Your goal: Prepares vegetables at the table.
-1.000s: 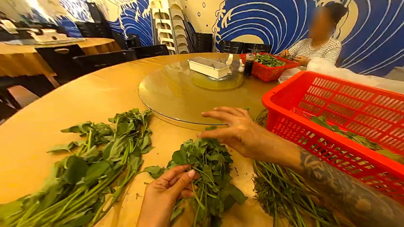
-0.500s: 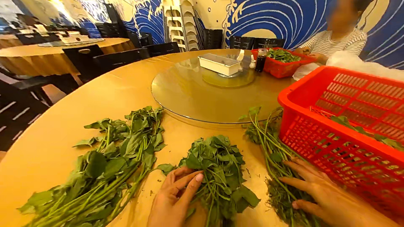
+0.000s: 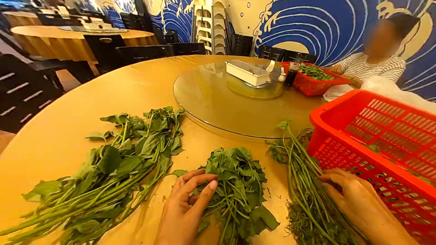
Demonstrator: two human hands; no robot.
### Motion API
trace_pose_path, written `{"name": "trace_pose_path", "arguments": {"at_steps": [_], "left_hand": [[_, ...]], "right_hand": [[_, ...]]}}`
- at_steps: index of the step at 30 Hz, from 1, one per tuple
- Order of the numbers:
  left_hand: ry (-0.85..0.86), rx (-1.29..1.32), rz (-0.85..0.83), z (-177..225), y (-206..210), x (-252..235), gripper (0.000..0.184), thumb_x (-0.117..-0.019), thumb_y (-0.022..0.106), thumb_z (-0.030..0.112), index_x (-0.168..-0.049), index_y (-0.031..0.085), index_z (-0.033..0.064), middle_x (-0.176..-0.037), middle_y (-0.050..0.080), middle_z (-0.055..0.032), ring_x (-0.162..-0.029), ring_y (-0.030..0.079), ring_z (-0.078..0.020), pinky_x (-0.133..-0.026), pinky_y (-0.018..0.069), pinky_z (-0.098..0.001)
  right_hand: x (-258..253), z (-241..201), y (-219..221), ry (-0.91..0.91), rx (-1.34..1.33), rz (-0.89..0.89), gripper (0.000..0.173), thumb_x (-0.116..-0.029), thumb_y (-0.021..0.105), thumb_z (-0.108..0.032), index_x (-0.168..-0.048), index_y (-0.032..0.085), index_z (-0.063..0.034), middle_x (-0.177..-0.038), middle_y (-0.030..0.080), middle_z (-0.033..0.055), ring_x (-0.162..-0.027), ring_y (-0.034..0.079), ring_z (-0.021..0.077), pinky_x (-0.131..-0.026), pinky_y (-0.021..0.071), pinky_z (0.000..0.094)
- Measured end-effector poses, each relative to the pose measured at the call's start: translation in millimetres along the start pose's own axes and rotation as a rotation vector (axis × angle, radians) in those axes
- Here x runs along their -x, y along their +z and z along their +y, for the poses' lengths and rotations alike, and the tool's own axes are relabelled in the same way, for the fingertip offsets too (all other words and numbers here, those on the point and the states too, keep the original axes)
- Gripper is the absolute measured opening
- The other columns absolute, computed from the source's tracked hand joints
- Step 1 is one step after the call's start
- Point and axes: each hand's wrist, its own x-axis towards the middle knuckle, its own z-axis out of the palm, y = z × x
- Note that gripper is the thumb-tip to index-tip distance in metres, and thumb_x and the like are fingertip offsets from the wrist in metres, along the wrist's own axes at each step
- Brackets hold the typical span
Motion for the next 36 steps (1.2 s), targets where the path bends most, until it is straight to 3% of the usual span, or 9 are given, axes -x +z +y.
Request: {"name": "trace_pose_path", "arguments": {"at_steps": [4,7,10,12,15,17,20,26,36], "left_hand": [[0.021,0.019,-0.028,2.0,-1.3,1.6,0.027,-0.1001,0.063,0.027,-0.116,0.073,0.0076,-0.137,0.054,-0.0176,-0.123,0.058,-0.0167,-0.087,0.0558,-0.0250],[0.025,0.046,-0.046,3.7,-2.7,1.7,0.026,-0.1006,0.062,0.023,-0.117,0.072,0.0051,-0.137,0.052,-0.0194,-0.125,0.055,-0.0168,-0.089,0.0549,-0.0243],[0.012,0.057,-0.049,4.2,-2.9,1.6,0.025,-0.1011,0.060,0.020,-0.117,0.071,0.0040,-0.137,0.052,-0.0199,-0.125,0.055,-0.0179,-0.089,0.0551,-0.0255],[0.006,0.064,-0.045,4.5,-2.7,1.0,0.025,-0.1014,0.060,0.020,-0.118,0.071,0.0039,-0.137,0.051,-0.0191,-0.125,0.055,-0.0183,-0.089,0.0555,-0.0260],[-0.011,0.071,-0.035,3.4,-3.0,-1.1,0.024,-0.1010,0.060,0.019,-0.117,0.071,0.0045,-0.138,0.052,-0.0183,-0.125,0.056,-0.0182,-0.089,0.0556,-0.0262],[-0.022,0.064,-0.024,1.2,-3.6,-2.6,0.025,-0.1005,0.060,0.021,-0.117,0.071,0.0060,-0.138,0.052,-0.0183,-0.126,0.056,-0.0190,-0.089,0.0557,-0.0266],[-0.001,0.044,-0.017,-2.0,-3.9,-4.0,0.026,-0.0999,0.061,0.024,-0.116,0.072,0.0079,-0.139,0.052,-0.0184,-0.125,0.057,-0.0185,-0.087,0.0563,-0.0258],[-0.004,0.023,-0.019,-1.2,0.0,-1.0,0.028,-0.0995,0.062,0.030,-0.117,0.072,0.0106,-0.138,0.054,-0.0170,-0.123,0.058,-0.0182,-0.087,0.0569,-0.0272],[0.097,0.112,-0.061,2.7,4.5,5.4,0.028,-0.1019,0.060,0.020,-0.121,0.068,0.0013,-0.137,0.052,-0.0181,-0.120,0.059,-0.0136,-0.088,0.0576,-0.0246]], "right_hand": [[-6.0,-22.3,-6.1,0.048,0.120,-0.154,0.020,-0.0892,0.077,-0.012,-0.102,0.076,0.0028,-0.124,0.062,0.0337,-0.116,0.059,0.0542,-0.090,0.0515,0.0661],[-27.8,-41.2,15.8,-0.085,0.098,0.007,0.021,-0.0865,0.080,-0.015,-0.097,0.075,0.0026,-0.112,0.064,0.0303,-0.107,0.063,0.0501,-0.084,0.0551,0.0613],[-64.3,-57.3,36.6,0.009,0.089,-0.204,0.035,-0.0976,0.070,-0.020,-0.121,0.068,0.0063,-0.129,0.058,0.0303,-0.123,0.056,0.0461,-0.100,0.0488,0.0562],[-83.7,-55.8,52.9,0.042,0.123,-0.298,0.035,-0.1008,0.064,-0.016,-0.127,0.065,0.0071,-0.134,0.055,0.0297,-0.128,0.053,0.0450,-0.104,0.0458,0.0550],[-94.6,-50.9,53.4,0.078,0.038,-0.257,0.019,-0.0989,0.061,-0.003,-0.114,0.071,0.0044,-0.117,0.066,0.0250,-0.116,0.062,0.0425,-0.093,0.0520,0.0564],[-97.0,-45.7,36.2,0.121,-0.124,-0.224,0.015,-0.1013,0.061,-0.006,-0.108,0.070,0.0033,-0.103,0.070,0.0235,-0.098,0.068,0.0398,-0.084,0.0543,0.0567],[-98.1,-31.9,16.2,0.223,-0.403,-0.206,0.019,-0.1050,0.059,-0.016,-0.105,0.065,0.0027,-0.096,0.065,0.0178,-0.086,0.066,0.0276,-0.080,0.0544,0.0460],[-75.2,-30.5,5.3,0.319,-0.930,-0.102,0.019,-0.1096,0.046,-0.015,-0.102,0.059,-0.0034,-0.092,0.064,0.0061,-0.083,0.065,0.0124,-0.080,0.0558,0.0311],[-65.4,-29.8,11.6,0.374,-1.176,0.048,0.018,-0.1111,0.038,-0.013,-0.108,0.054,-0.0034,-0.099,0.070,0.0084,-0.088,0.072,0.0144,-0.083,0.0598,0.0286]]}}
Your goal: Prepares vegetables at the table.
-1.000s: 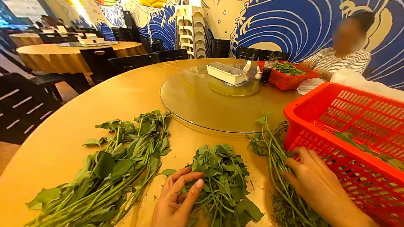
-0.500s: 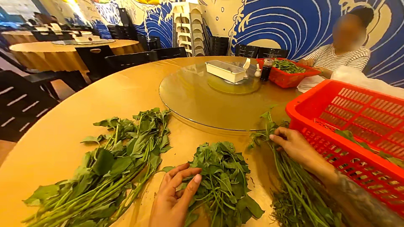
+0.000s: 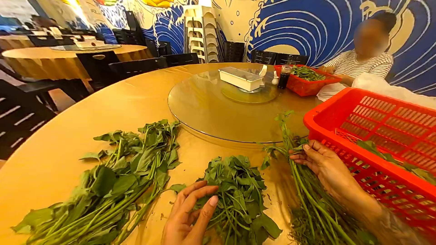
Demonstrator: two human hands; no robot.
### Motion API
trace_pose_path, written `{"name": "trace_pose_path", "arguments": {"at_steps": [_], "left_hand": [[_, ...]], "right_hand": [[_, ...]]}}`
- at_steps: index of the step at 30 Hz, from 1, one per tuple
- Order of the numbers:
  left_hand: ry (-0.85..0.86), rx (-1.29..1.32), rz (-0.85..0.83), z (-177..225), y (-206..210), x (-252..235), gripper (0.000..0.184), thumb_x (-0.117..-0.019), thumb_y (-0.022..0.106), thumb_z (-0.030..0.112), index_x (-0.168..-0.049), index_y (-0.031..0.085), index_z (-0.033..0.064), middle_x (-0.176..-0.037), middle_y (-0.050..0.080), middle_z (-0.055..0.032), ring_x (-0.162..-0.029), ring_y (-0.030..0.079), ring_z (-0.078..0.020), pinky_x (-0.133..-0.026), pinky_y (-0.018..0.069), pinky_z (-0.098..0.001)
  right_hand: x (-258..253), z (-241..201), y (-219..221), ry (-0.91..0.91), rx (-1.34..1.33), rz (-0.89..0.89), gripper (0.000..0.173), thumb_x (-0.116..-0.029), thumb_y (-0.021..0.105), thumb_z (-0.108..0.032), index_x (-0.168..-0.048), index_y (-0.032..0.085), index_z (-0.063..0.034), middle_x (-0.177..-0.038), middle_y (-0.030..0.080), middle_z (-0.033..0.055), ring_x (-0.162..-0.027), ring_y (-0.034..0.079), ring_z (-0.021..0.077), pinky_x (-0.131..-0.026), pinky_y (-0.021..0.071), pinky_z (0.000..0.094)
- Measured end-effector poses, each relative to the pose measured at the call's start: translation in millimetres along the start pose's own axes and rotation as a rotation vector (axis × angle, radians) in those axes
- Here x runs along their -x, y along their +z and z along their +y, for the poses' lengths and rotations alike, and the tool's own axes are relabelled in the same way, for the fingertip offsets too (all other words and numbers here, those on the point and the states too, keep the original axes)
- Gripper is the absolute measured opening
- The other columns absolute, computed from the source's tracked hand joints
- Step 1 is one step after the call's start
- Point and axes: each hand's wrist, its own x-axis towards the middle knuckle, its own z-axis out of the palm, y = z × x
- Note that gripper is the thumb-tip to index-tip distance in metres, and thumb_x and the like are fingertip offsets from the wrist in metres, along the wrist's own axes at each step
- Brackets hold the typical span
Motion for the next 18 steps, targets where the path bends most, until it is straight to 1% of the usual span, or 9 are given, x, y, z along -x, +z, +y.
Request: {"name": "trace_pose_path", "arguments": {"at_steps": [2,4,6,8,10,11,14,16,18], "left_hand": [[0.069,0.068,-0.065,9.5,12.3,5.6,0.032,-0.1037,0.057,0.015,-0.127,0.061,-0.0051,-0.131,0.058,-0.0154,-0.107,0.065,-0.0094,-0.083,0.0587,-0.0246],[0.043,0.144,-0.221,27.5,33.5,11.1,0.035,-0.1053,0.051,0.011,-0.135,0.053,-0.0080,-0.127,0.064,-0.0147,-0.100,0.069,-0.0126,-0.080,0.0607,-0.0308],[-0.043,0.197,-0.366,43.4,60.4,10.7,0.041,-0.1066,0.048,0.011,-0.144,0.047,-0.0074,-0.134,0.062,-0.0179,-0.114,0.068,-0.0210,-0.093,0.0589,-0.0386],[-0.145,0.258,-0.458,54.6,87.4,2.9,0.050,-0.1086,0.043,0.015,-0.154,0.036,-0.0043,-0.150,0.051,-0.0198,-0.136,0.054,-0.0251,-0.110,0.0475,-0.0418],[-0.249,0.334,-0.487,60.4,112.3,-12.7,0.053,-0.1102,0.039,0.021,-0.159,0.031,0.0014,-0.159,0.041,-0.0176,-0.145,0.043,-0.0239,-0.118,0.0385,-0.0432],[-0.288,0.385,-0.479,60.0,123.0,-21.6,0.052,-0.1111,0.038,0.024,-0.159,0.032,0.0037,-0.159,0.040,-0.0163,-0.145,0.042,-0.0228,-0.118,0.0375,-0.0429],[-0.334,0.521,-0.331,49.9,148.9,-36.3,0.046,-0.1114,0.038,0.027,-0.152,0.042,0.0053,-0.148,0.051,-0.0169,-0.135,0.053,-0.0241,-0.111,0.0465,-0.0448],[-0.331,0.521,-0.266,45.4,157.2,-40.4,0.048,-0.1113,0.039,0.027,-0.156,0.039,0.0090,-0.152,0.047,-0.0176,-0.138,0.050,-0.0254,-0.112,0.0444,-0.0463],[-0.323,0.467,-0.196,41.6,164.0,-42.1,0.042,-0.1091,0.046,0.028,-0.147,0.053,0.0099,-0.144,0.047,-0.0203,-0.133,0.049,-0.0293,-0.107,0.0456,-0.0459]], "right_hand": [[3.5,3.4,-1.4,-0.051,0.015,-0.010,0.018,-0.1112,0.038,-0.013,-0.107,0.053,-0.0040,-0.100,0.070,0.0081,-0.089,0.073,0.0145,-0.085,0.0600,0.0297],[8.0,1.3,-0.9,-0.099,0.001,-0.016,0.019,-0.1110,0.038,-0.012,-0.106,0.054,-0.0053,-0.098,0.072,0.0069,-0.088,0.073,0.0140,-0.084,0.0601,0.0290],[11.4,-6.7,-0.5,-0.122,-0.034,-0.038,0.020,-0.1111,0.037,-0.012,-0.106,0.055,-0.0058,-0.095,0.072,0.0066,-0.085,0.073,0.0137,-0.083,0.0601,0.0279],[13.8,-14.0,-0.4,-0.105,-0.098,-0.069,0.024,-0.1112,0.035,-0.013,-0.105,0.057,-0.0060,-0.091,0.072,0.0067,-0.081,0.072,0.0138,-0.079,0.0605,0.0270],[15.3,-19.1,0.8,-0.083,-0.140,-0.084,0.026,-0.1111,0.035,-0.013,-0.102,0.058,-0.0066,-0.088,0.072,0.0066,-0.078,0.072,0.0137,-0.077,0.0610,0.0270],[15.6,-19.8,0.9,-0.093,-0.142,-0.092,0.026,-0.1107,0.035,-0.013,-0.101,0.058,-0.0073,-0.088,0.070,0.0061,-0.078,0.071,0.0130,-0.077,0.0609,0.0273],[14.6,-14.5,-3.8,-0.162,-0.119,-0.108,0.023,-0.1091,0.037,-0.013,-0.100,0.058,-0.0082,-0.092,0.068,0.0063,-0.084,0.070,0.0135,-0.082,0.0596,0.0287],[15.4,-11.6,-5.3,-0.167,-0.115,-0.118,0.022,-0.1081,0.038,-0.012,-0.100,0.058,-0.0067,-0.093,0.069,0.0080,-0.086,0.071,0.0154,-0.084,0.0597,0.0308],[18.1,-8.3,-4.6,-0.164,-0.112,-0.122,0.020,-0.1070,0.040,-0.012,-0.099,0.058,-0.0069,-0.094,0.068,0.0068,-0.088,0.070,0.0147,-0.087,0.0593,0.0315]]}}
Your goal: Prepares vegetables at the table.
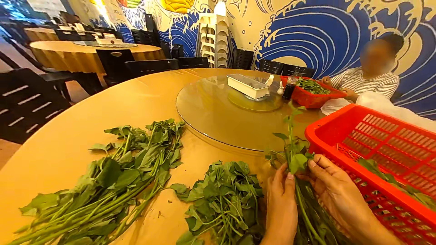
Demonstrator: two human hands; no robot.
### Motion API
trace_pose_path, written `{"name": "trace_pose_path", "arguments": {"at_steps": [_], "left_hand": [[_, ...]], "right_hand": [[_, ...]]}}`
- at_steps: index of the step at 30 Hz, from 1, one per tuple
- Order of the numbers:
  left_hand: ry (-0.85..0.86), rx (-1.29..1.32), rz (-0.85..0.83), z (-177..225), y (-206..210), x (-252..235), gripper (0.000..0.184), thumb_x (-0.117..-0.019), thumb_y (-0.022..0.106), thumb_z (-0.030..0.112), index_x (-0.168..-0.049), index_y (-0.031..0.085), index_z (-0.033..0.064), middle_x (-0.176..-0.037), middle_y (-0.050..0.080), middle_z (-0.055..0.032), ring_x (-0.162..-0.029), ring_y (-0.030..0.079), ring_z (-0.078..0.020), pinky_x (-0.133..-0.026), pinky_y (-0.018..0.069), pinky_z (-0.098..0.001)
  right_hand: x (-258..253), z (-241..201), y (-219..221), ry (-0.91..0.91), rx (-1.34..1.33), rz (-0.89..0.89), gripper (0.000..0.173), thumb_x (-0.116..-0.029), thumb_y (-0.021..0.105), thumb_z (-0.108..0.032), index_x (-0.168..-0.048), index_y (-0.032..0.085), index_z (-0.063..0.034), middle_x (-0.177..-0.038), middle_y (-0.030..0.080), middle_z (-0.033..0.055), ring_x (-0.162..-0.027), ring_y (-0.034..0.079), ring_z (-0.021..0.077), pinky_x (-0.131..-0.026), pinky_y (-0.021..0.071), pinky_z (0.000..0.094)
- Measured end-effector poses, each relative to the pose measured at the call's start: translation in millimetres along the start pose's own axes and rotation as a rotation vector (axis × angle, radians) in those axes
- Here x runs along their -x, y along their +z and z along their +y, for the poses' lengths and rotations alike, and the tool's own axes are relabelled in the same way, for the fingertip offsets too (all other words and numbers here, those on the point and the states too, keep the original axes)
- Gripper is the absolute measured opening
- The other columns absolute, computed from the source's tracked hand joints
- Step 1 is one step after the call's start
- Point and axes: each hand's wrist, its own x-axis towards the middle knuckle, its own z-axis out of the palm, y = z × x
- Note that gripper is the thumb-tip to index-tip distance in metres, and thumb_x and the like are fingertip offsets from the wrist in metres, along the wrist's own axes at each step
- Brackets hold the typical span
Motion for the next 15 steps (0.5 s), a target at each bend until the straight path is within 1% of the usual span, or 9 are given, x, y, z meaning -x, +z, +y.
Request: {"name": "trace_pose_path", "arguments": {"at_steps": [2,4,5,7,9,10,12,14,15], "left_hand": [[0.034,-0.041,0.024,-1.8,-1.3,-5.5,0.034,-0.1063,0.052,0.030,-0.130,0.065,0.0093,-0.134,0.050,-0.0183,-0.126,0.050,-0.0282,-0.103,0.0465,-0.0432],[0.088,-0.028,0.009,0.4,-2.9,-8.9,0.029,-0.1065,0.053,0.026,-0.120,0.066,0.0047,-0.120,0.063,-0.0112,-0.113,0.062,-0.0183,-0.098,0.0528,-0.0366],[0.100,0.005,-0.004,1.7,-3.0,-9.4,0.028,-0.1066,0.053,0.025,-0.120,0.064,0.0030,-0.116,0.066,-0.0097,-0.110,0.065,-0.0160,-0.095,0.0550,-0.0348],[0.074,0.084,-0.012,5.2,-3.2,-9.0,0.027,-0.1068,0.053,0.022,-0.124,0.059,0.0022,-0.117,0.066,-0.0113,-0.108,0.067,-0.0180,-0.093,0.0567,-0.0358],[0.037,0.146,-0.013,9.5,-3.9,-11.4,0.022,-0.1069,0.051,0.014,-0.124,0.057,0.0015,-0.113,0.066,-0.0127,-0.102,0.069,-0.0194,-0.089,0.0586,-0.0356],[0.022,0.169,-0.016,12.2,-4.8,-12.8,0.021,-0.1068,0.050,0.012,-0.124,0.057,0.0009,-0.110,0.067,-0.0125,-0.099,0.070,-0.0193,-0.087,0.0587,-0.0348],[-0.001,0.199,-0.032,16.9,-6.5,-14.9,0.021,-0.1073,0.048,0.012,-0.121,0.059,0.0004,-0.104,0.068,-0.0115,-0.094,0.069,-0.0182,-0.083,0.0581,-0.0330],[-0.027,0.212,-0.050,22.7,-7.0,-17.6,0.020,-0.1075,0.049,0.011,-0.117,0.061,-0.0008,-0.099,0.068,-0.0104,-0.087,0.069,-0.0165,-0.079,0.0587,-0.0314],[-0.032,0.197,-0.059,24.9,-7.5,-19.5,0.018,-0.1069,0.050,0.011,-0.114,0.062,-0.0013,-0.097,0.069,-0.0103,-0.085,0.070,-0.0163,-0.078,0.0592,-0.0311]], "right_hand": [[0.7,3.0,-2.5,-0.042,0.020,0.005,0.019,-0.1058,0.043,-0.012,-0.100,0.060,-0.0065,-0.097,0.069,0.0068,-0.092,0.069,0.0147,-0.090,0.0584,0.0315],[1.3,5.5,-6.2,-0.090,0.084,0.000,0.017,-0.1047,0.046,-0.015,-0.102,0.062,-0.0086,-0.097,0.069,0.0046,-0.093,0.068,0.0125,-0.090,0.0574,0.0286],[2.7,6.5,-7.1,-0.115,0.128,-0.005,0.017,-0.1047,0.048,-0.016,-0.101,0.063,-0.0097,-0.095,0.069,0.0035,-0.092,0.068,0.0113,-0.088,0.0576,0.0270],[8.4,8.0,-7.4,-0.184,0.235,-0.028,0.015,-0.1037,0.051,-0.018,-0.103,0.066,-0.0118,-0.091,0.070,0.0005,-0.087,0.068,0.0087,-0.082,0.0576,0.0243],[13.8,10.0,-5.5,-0.264,0.335,-0.028,0.014,-0.1034,0.053,-0.020,-0.103,0.066,-0.0143,-0.085,0.067,-0.0048,-0.077,0.063,0.0033,-0.069,0.0527,0.0168],[15.5,11.5,-5.4,-0.292,0.350,-0.031,0.014,-0.1037,0.054,-0.020,-0.103,0.066,-0.0134,-0.086,0.067,-0.0050,-0.077,0.063,0.0027,-0.069,0.0527,0.0156],[18.4,16.4,-6.8,-0.335,0.362,-0.048,0.015,-0.1027,0.056,-0.017,-0.105,0.068,-0.0091,-0.094,0.071,-0.0031,-0.086,0.067,0.0028,-0.076,0.0563,0.0170],[20.4,24.9,-9.8,-0.424,0.411,-0.075,0.017,-0.0997,0.062,-0.015,-0.105,0.073,-0.0037,-0.113,0.073,0.0047,-0.102,0.070,0.0064,-0.087,0.0595,0.0208],[20.6,29.8,-11.0,-0.486,0.463,-0.079,0.017,-0.0988,0.064,-0.016,-0.103,0.075,-0.0046,-0.118,0.072,0.0080,-0.107,0.069,0.0085,-0.089,0.0594,0.0218]]}}
